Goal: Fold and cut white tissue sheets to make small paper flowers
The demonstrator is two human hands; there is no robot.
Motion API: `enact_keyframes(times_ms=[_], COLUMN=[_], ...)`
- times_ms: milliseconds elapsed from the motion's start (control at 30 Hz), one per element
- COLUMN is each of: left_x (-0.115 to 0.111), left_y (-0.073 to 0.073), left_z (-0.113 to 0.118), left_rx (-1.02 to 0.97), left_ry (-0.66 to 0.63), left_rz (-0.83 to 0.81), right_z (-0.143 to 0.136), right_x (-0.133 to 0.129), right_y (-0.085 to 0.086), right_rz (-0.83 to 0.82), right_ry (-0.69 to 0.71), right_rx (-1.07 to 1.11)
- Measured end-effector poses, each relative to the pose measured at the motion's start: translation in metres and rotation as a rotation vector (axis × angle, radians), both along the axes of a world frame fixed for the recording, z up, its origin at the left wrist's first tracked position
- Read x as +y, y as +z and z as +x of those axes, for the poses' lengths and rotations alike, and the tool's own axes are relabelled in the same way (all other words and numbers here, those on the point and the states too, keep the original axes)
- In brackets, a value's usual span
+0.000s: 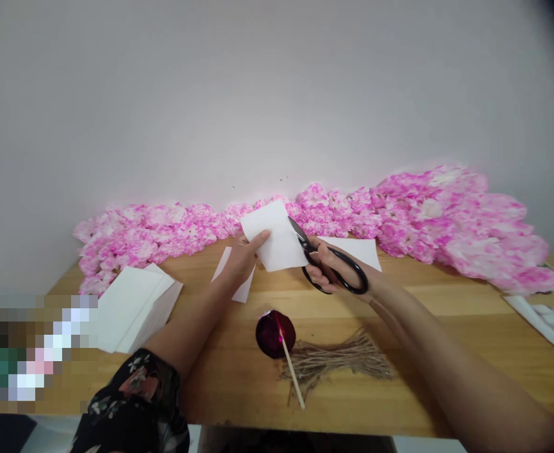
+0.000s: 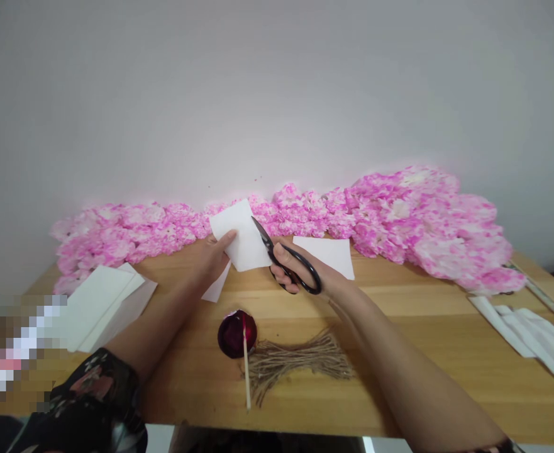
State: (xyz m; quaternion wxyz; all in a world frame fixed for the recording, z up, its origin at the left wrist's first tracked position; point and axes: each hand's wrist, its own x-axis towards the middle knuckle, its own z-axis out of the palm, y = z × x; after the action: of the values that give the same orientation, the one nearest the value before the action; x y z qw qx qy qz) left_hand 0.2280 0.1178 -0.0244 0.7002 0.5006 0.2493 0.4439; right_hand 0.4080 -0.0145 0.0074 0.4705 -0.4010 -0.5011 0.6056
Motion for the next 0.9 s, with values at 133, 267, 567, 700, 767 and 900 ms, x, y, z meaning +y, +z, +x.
enact_keyframes(times_ms=[133, 267, 567, 700, 767, 900], left_x=[-0.0018, -0.0037, -0.0051, -0.0068, -0.0068, -0.0043], left_y=[0.0022, 0.0009, -0.0011, 0.0013, 0.0008, -0.0025], left_z=[-0.0009, -0.0004, 0.0012, 0.0006, 0.0007, 0.0006], left_rx=[0.002, 0.018, 0.030, 0.036, 0.040, 0.047], left_ry=[-0.023, -0.031, -0.041, -0.034, -0.029, -0.023], left_rz=[0.026, 0.036, 0.045, 0.042, 0.031, 0.014], right_z=[0.0001, 0.0001, -0.0014, -0.0007, 0.0001, 0.0014], right_x=[0.0031, 0.0028, 0.0012, 0.0018, 0.0012, -0.0009], right_y=[-0.0050, -0.0047, -0.0015, -0.0022, -0.0022, -0.0014], right_rz=[0.028, 0.056, 0.071, 0.043, 0.035, 0.051], right_ry=[0.006, -0.028, -0.105, -0.098, -0.114, -0.150], right_rx=[-0.011, -0.046, -0.049, -0.065, -0.080, -0.141])
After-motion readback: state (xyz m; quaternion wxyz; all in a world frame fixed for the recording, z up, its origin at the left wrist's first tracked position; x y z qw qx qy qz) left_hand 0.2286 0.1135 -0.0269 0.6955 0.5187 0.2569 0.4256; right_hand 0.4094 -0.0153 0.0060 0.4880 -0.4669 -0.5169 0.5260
